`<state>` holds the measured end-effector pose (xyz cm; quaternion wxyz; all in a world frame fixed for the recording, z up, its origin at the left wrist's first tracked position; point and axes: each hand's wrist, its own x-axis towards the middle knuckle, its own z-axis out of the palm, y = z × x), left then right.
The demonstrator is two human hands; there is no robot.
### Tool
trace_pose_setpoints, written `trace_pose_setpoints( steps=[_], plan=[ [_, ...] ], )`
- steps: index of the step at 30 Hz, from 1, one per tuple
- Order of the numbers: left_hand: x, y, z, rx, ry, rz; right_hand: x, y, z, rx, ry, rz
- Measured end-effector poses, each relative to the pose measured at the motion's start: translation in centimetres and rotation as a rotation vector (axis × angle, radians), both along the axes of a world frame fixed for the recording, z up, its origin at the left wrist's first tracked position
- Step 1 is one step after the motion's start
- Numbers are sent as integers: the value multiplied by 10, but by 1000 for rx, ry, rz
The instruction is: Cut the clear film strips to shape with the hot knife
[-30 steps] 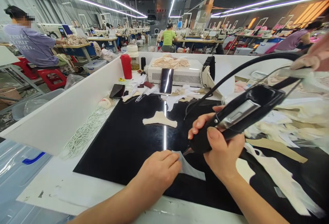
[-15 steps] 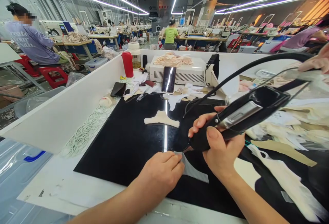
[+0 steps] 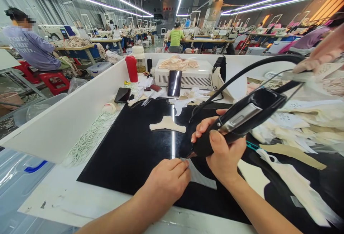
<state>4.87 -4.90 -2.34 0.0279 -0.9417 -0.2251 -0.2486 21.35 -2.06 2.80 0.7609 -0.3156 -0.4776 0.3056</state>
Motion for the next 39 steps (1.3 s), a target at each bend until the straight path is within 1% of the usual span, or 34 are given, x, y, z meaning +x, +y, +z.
trace_pose_setpoints(
  steps=[4,11,16,19,23,26,29,32,36,39],
  plan=[
    [1,0,0,9,10,-2,-3,0,-2,-9,12,13],
    [2,1,-8,39,10,11,-5,0,0,-24,6,-11],
    [1,0,-7,26,23,20,-9,3,1,-16,47,26],
    [1,1,-6,27,33,17,-11,3,0,-23,23,33],
    [2,2,-9,59,-9,14,-12,3,-2,-34,0,7],
    [2,3,-10,56,-18,28,-11,4,-1,-34,-2,25],
    [1,4,-9,11,10,6,-6,3,3,-33,10,53],
    [-1,4,-7,-10,27,-15,4,-3,11,-29,25,47],
    [-2,4,-6,-14,46,-14,21,-20,18,-50,20,6],
    [-3,4,-5,-11,35,-16,33,-35,18,-61,-5,-28]
  ],
)
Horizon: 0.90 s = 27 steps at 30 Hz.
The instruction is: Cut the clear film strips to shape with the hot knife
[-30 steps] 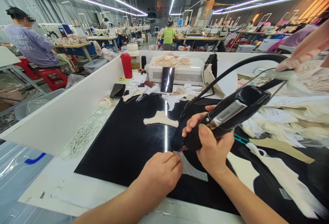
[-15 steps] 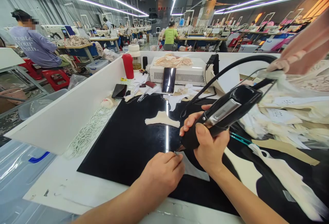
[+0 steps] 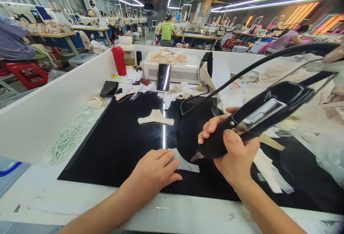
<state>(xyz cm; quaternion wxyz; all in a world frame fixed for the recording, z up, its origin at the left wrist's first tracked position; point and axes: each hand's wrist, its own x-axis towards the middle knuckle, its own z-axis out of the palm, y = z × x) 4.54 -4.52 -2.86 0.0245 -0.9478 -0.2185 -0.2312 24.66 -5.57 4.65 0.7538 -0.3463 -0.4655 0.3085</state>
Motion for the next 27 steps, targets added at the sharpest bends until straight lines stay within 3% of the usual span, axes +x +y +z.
trace_pose_setpoints(
  steps=[6,16,27],
  plan=[
    [-1,0,1,-8,7,-4,14,-16,-5,14,-6,-23],
    [-2,0,4,5,-1,-6,16,-18,-14,19,-34,-42],
    [0,0,6,48,-13,-7,14,-23,-10,26,23,-31]
  ],
)
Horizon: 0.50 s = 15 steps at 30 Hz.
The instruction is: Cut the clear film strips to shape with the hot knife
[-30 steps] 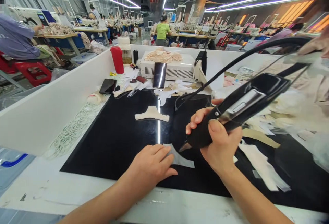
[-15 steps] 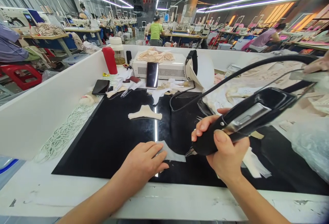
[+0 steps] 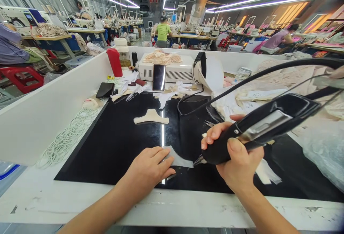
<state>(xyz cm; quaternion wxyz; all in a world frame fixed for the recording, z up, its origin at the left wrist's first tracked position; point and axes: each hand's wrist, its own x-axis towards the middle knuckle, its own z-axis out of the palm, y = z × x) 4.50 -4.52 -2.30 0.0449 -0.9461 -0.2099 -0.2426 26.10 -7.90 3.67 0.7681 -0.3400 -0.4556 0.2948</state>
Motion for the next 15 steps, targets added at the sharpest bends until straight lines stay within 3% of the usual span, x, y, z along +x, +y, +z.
trace_pose_setpoints(
  steps=[7,15],
  plan=[
    [-1,0,1,-10,1,-3,-1,-4,-3,-19,-26,1],
    [-1,1,-3,-5,-3,-9,1,-3,5,18,10,17]
  ],
)
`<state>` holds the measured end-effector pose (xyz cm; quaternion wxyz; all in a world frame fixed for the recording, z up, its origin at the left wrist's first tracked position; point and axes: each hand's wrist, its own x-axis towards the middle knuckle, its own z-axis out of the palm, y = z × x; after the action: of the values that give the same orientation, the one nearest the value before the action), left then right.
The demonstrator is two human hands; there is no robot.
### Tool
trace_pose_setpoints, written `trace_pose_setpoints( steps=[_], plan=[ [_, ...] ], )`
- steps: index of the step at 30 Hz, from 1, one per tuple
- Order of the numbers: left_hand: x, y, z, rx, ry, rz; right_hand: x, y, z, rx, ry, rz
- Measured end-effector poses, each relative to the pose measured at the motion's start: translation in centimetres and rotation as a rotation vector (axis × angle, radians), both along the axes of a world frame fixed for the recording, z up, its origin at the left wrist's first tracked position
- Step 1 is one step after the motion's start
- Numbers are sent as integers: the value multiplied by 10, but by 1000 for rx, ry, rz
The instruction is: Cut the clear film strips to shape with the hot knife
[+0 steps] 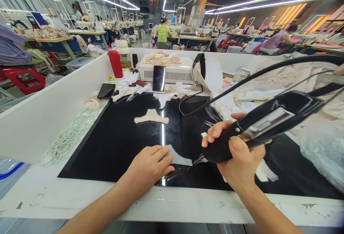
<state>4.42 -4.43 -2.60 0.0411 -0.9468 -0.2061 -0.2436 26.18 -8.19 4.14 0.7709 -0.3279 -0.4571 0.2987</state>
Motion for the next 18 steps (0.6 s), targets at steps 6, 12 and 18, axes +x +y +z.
trace_pose_setpoints(
  steps=[6,12,18],
  plan=[
    [0,1,1,7,-7,-1,-2,0,-7,-15,-12,4],
    [0,1,1,21,1,3,-3,-2,-10,-27,-38,-2],
    [-1,1,1,4,-32,-9,0,-2,-8,-35,-56,20]
  ],
)
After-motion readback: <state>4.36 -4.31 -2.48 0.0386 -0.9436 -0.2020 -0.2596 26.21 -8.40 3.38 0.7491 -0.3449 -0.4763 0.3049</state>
